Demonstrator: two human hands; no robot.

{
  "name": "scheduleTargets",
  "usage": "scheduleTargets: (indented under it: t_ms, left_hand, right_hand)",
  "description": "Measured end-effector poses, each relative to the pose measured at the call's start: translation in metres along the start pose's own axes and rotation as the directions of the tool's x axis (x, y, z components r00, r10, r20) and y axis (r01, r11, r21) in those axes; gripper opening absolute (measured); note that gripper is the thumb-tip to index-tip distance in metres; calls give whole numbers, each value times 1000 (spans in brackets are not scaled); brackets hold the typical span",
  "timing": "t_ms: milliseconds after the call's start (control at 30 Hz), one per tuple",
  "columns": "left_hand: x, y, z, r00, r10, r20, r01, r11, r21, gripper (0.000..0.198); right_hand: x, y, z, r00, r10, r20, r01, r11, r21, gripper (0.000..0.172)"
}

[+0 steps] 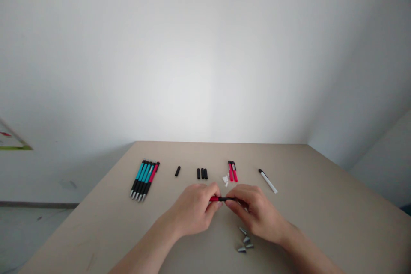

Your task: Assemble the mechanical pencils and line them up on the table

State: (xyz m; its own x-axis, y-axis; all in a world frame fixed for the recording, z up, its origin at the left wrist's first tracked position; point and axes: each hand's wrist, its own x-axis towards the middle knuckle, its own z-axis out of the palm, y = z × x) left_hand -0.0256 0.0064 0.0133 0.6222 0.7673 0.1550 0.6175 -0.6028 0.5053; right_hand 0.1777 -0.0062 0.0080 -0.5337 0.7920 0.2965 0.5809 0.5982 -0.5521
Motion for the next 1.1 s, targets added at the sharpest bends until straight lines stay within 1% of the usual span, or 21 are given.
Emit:
scheduleTargets:
  t_ms: [100,233,333,433,533,733,800,833,900,967,1033,1100]
  left_hand:
    - [0,0,0,1000,0,14,0,1000,-1,8]
    - [0,2,-1,999,43,17,-43,999,-13,19]
    - [0,2,-1,998,63,8,-63,998,-16,25]
    - [0,1,-1,998,65,12,-65,998,0,24]
    - [0,1,0,997,70,27,-70,998,-3,23]
    - [0,1,1,999,36,11,-36,999,-12,22]
    - [0,1,2,1000,13,-3,-14,998,-58,22]
    - [1,1,3,1000,-8,0,8,994,-110,23]
    - [1,0,5,996,-72,53,83,961,-265,30]
    - [2,0,6,976,-130,177,196,878,-436,39]
    - [3,-1,6,930,-141,340,319,771,-551,43]
    - [2,-1,4,879,-103,466,404,682,-610,42]
  right_hand:
    - [0,-1,-1,1000,-6,-19,7,1000,26,14]
    - [1,-1,-2,998,-28,-56,31,998,47,15]
    - [0,-2,-1,998,-31,-59,33,999,42,15]
    - [0,-2,-1,998,-43,-53,45,998,38,17]
    - [0,-1,-1,998,-51,-35,52,999,14,23]
    - [1,4,1,998,-58,2,58,998,-34,32]
    - [1,5,1,998,-66,-3,66,997,-47,33]
    - [2,5,1,998,-68,-9,67,996,-51,33]
    - [2,3,0,997,-68,-18,68,997,-43,34]
    - [2,0,-2,997,-75,-4,75,997,-7,35]
    - [1,-4,-3,994,-102,33,101,994,47,38]
    - [0,-6,-4,989,-139,57,134,988,82,42]
